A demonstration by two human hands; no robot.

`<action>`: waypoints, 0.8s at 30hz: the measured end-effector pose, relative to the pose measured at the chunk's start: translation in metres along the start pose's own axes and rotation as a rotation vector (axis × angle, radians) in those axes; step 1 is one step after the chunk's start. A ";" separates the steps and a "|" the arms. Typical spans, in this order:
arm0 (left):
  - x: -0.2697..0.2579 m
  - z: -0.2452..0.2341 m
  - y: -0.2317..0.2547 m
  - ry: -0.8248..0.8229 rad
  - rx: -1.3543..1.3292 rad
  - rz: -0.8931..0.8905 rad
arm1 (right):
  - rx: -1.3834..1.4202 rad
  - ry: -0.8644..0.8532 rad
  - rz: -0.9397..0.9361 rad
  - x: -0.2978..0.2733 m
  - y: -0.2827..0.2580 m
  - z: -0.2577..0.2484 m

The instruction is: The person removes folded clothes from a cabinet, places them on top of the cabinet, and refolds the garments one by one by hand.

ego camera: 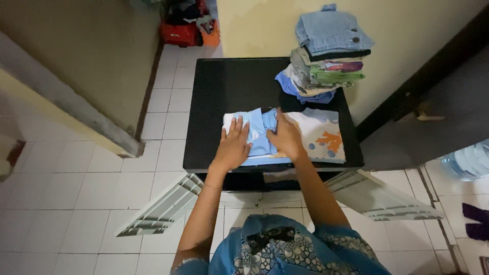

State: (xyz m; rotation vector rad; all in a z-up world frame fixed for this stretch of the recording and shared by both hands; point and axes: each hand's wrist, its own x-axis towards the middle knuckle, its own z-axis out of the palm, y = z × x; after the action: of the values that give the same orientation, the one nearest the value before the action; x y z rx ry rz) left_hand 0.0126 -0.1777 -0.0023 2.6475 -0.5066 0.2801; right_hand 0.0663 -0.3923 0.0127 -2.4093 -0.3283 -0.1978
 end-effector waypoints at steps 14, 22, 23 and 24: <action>-0.006 -0.018 -0.018 0.107 -0.122 -0.074 | -0.293 -0.203 -0.105 -0.015 -0.025 0.060; 0.004 -0.024 -0.023 0.030 0.106 -0.522 | -0.297 -0.198 -0.093 -0.018 -0.030 0.057; 0.005 -0.021 -0.026 0.035 0.100 -0.510 | -0.298 -0.198 -0.092 -0.018 -0.030 0.057; 0.007 -0.018 -0.028 0.040 0.094 -0.498 | -0.295 -0.198 -0.095 -0.017 -0.030 0.057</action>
State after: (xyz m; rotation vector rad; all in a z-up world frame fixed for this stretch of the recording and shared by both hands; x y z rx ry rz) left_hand 0.0282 -0.1483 0.0058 2.7427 0.1891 0.2035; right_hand 0.0444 -0.3362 -0.0153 -2.7144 -0.5371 -0.0522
